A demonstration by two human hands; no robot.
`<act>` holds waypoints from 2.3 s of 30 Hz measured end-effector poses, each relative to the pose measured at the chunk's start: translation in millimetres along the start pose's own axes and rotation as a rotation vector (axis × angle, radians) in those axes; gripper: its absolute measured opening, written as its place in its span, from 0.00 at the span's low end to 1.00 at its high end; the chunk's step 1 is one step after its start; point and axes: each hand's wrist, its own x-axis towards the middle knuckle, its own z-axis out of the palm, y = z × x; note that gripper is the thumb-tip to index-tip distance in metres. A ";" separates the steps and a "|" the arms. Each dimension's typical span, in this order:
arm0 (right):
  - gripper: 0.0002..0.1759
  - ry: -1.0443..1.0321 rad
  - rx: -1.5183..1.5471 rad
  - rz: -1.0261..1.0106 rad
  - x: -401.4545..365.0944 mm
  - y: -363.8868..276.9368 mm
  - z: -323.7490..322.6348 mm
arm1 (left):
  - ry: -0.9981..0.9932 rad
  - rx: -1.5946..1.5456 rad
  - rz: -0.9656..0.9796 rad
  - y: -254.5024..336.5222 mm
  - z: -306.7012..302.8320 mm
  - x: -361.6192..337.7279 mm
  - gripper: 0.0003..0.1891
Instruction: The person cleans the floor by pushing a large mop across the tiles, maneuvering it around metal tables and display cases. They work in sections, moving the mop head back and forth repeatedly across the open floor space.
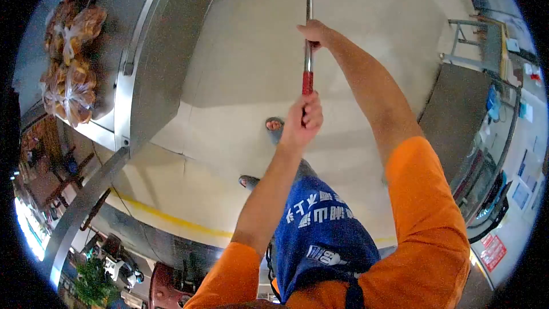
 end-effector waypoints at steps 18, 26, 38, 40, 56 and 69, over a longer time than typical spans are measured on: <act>0.34 -0.052 -0.423 -0.188 -109.9 88.6 189.1 | -0.030 -0.201 0.123 -103.9 -176.9 -241.8 0.03; 0.35 -0.119 -0.441 -0.176 -151.5 103.3 288.2 | 0.021 -0.421 0.175 -170.9 -241.3 -364.6 0.06; 0.22 -0.404 -0.929 -0.399 -324.0 203.1 471.3 | 0.308 -0.589 0.280 -351.4 -296.1 -602.4 0.06; 0.28 -0.294 -0.778 -0.268 -366.3 244.0 499.2 | 0.340 -0.582 0.286 -393.5 -297.0 -635.7 0.06; 0.11 -0.465 -0.609 -0.105 -295.4 91.0 561.4 | 0.057 -0.551 0.414 -290.9 -245.5 -544.3 0.11; 0.19 -0.329 0.476 0.248 -402.3 243.3 607.4 | 1.600 0.652 0.800 -316.8 -263.7 -719.8 0.10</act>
